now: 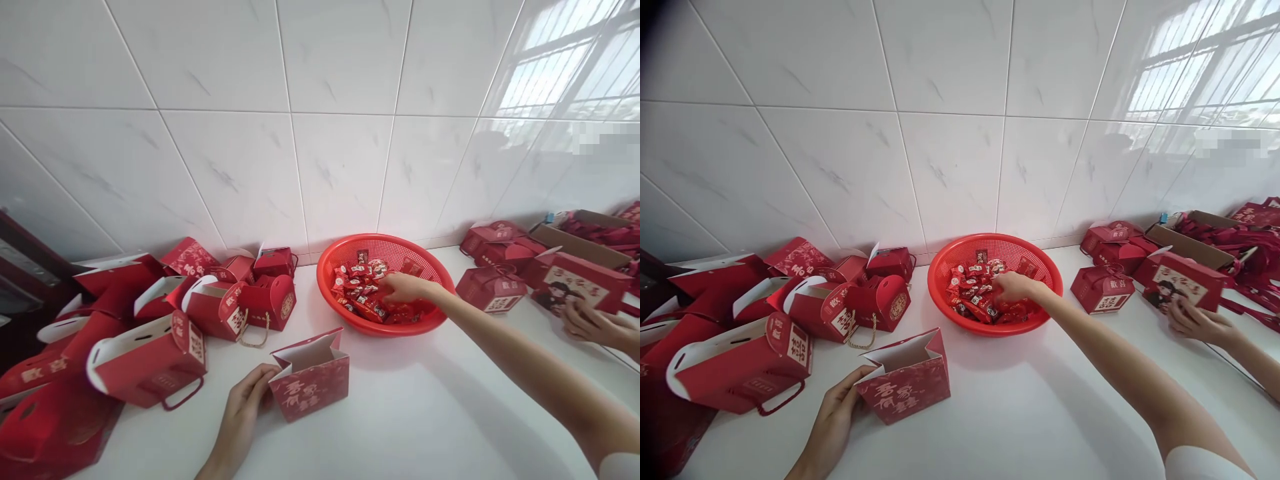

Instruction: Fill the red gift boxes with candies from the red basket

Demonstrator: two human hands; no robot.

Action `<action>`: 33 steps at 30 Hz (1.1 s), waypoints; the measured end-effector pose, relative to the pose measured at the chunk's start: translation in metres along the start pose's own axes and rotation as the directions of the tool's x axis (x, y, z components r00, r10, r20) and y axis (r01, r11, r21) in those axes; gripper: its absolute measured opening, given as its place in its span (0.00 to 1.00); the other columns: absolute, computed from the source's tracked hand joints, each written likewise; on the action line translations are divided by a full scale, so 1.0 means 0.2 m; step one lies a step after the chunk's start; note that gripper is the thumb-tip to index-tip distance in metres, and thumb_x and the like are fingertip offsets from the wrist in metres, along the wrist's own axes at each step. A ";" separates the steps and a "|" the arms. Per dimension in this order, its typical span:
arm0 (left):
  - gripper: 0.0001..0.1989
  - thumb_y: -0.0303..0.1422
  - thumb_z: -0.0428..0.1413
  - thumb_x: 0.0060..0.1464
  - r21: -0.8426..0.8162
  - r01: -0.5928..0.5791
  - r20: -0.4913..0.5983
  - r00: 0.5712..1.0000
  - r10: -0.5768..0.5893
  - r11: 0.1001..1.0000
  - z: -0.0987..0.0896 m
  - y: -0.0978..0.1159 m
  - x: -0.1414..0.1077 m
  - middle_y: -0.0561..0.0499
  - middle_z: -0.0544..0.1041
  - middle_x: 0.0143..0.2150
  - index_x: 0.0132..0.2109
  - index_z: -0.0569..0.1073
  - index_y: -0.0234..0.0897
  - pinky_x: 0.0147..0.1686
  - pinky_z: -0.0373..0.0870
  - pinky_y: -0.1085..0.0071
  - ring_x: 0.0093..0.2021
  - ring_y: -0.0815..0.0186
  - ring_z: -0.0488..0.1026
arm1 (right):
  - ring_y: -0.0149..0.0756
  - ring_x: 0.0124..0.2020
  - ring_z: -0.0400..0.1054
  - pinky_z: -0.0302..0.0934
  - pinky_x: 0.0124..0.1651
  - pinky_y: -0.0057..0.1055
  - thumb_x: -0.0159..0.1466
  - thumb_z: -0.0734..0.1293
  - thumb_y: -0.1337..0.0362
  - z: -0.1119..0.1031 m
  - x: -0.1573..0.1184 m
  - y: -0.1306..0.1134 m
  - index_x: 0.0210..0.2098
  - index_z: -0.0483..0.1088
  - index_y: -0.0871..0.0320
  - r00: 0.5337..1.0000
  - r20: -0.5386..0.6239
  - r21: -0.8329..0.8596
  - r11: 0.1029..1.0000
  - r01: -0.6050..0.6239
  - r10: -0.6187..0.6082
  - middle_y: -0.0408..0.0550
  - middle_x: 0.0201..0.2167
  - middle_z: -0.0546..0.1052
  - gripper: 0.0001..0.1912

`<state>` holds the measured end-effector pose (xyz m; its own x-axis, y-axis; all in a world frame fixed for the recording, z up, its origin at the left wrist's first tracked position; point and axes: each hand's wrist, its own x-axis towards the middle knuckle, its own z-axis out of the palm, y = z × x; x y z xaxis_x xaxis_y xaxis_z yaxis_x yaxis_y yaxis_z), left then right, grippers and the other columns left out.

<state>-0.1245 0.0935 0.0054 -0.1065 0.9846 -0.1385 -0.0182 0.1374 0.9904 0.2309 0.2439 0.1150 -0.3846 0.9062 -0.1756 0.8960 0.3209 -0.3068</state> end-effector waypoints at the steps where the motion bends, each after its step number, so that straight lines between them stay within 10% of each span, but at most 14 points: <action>1: 0.25 0.56 0.65 0.44 -0.005 0.005 0.000 1.000 -0.005 1.000 0.00 0.00 0.00 0.52 0.74 0.26 0.33 0.80 0.35 0.27 0.63 0.73 0.28 0.65 0.66 | 0.39 0.29 0.72 0.58 0.28 0.29 0.51 0.76 0.64 0.01 0.02 -0.01 0.31 0.77 0.57 0.998 0.070 -0.024 1.000 -0.003 0.004 0.47 0.29 0.78 0.08; 10: 0.28 0.58 0.66 0.42 -0.017 0.062 0.035 0.997 -0.061 0.998 0.00 0.00 -0.01 0.51 0.76 0.27 0.33 0.81 0.34 0.29 0.68 0.74 0.29 0.64 0.69 | 0.44 0.39 0.73 0.55 0.30 0.29 0.48 0.78 0.62 0.08 0.11 -0.09 0.41 0.76 0.55 0.962 0.272 -0.143 0.988 0.052 -0.011 0.48 0.39 0.79 0.20; 33: 0.22 0.51 0.66 0.44 0.025 0.013 0.057 0.998 -0.014 1.000 0.00 0.00 -0.01 0.48 0.82 0.31 0.36 0.84 0.36 0.32 0.76 0.73 0.33 0.60 0.76 | 0.42 0.41 0.72 0.57 0.40 0.30 0.66 0.67 0.65 0.05 0.15 -0.04 0.37 0.73 0.57 0.982 -0.187 0.028 1.000 0.012 -0.006 0.50 0.39 0.79 0.03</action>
<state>-0.1238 0.0905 0.0050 -0.0497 0.9871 -0.1524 0.0049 0.1528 0.9882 0.2105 0.2654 0.1025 -0.3418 0.9397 0.0047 0.8849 0.3235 -0.3352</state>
